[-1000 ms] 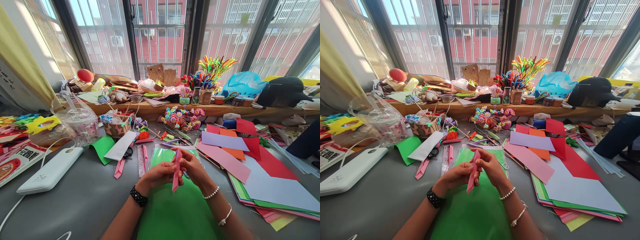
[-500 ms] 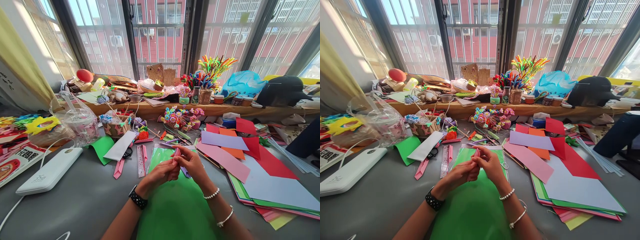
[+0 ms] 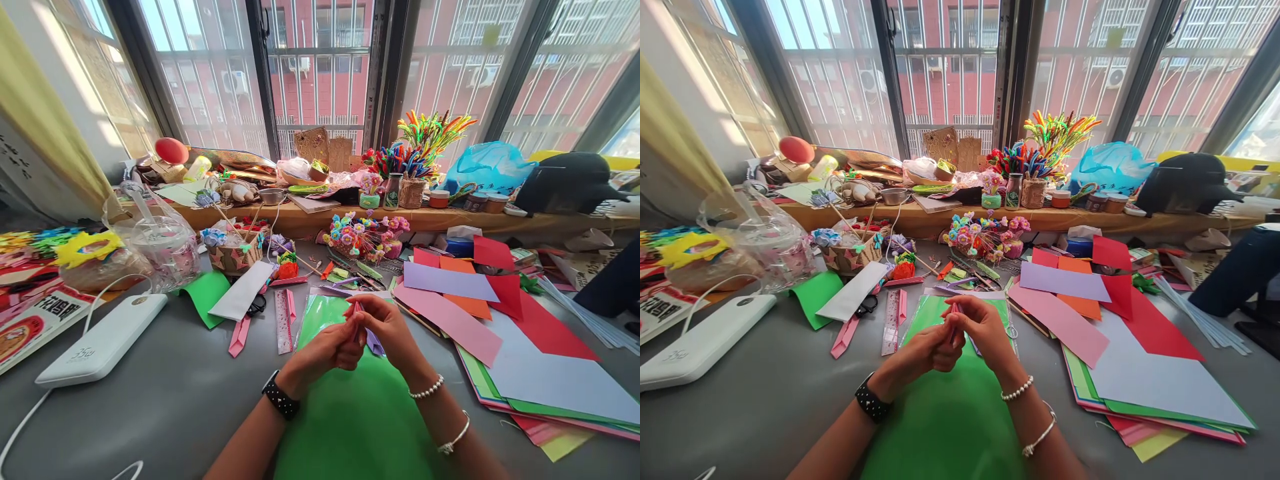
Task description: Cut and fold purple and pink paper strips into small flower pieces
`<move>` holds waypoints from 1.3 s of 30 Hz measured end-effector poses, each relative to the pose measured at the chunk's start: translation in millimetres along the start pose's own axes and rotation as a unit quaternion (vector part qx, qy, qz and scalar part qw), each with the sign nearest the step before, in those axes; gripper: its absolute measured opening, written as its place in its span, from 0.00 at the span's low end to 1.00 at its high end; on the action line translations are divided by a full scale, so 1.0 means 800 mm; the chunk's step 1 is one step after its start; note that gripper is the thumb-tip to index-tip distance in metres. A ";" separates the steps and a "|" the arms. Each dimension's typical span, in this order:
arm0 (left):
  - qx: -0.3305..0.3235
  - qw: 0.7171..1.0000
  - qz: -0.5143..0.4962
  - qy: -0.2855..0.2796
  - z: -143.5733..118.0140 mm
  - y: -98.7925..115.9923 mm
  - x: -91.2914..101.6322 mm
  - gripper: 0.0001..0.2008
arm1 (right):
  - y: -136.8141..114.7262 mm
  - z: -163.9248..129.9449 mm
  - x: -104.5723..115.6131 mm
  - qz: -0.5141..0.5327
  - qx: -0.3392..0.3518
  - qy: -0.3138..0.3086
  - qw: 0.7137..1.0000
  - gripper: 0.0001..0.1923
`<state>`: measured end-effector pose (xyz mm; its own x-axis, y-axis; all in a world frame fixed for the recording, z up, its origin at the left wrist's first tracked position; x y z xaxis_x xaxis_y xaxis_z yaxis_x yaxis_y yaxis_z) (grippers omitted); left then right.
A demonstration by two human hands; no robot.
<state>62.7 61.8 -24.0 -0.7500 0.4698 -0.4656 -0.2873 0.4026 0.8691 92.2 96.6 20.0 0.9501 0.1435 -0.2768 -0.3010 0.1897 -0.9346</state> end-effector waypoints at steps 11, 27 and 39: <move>0.013 0.999 -0.034 -0.024 -0.003 0.001 -0.006 0.19 | -0.001 -0.001 0.002 -0.011 -0.012 0.004 1.000 0.09; 0.023 1.000 -0.004 -0.016 0.001 -0.007 -0.005 0.24 | 0.005 -0.004 0.003 -0.028 -0.048 0.023 0.998 0.13; 0.015 0.998 -0.049 -0.038 -0.003 0.000 -0.007 0.23 | 0.033 -0.005 0.001 0.092 -0.135 0.064 0.984 0.18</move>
<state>65.5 57.1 -21.3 -0.6717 0.4846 -0.5603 -0.3385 0.4720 0.8140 85.2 98.1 -6.2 0.8893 0.0237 -0.4566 -0.4526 -0.0963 -0.8865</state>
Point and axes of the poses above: each hand's wrist, its own z-axis towards the middle knuckle, its own x-axis out of the back of the hand, y = z × x, the point moved 10 cm from there along z, towards the middle knuckle, and after that the axes turned 14 degrees about y, right-handed, at the moved point
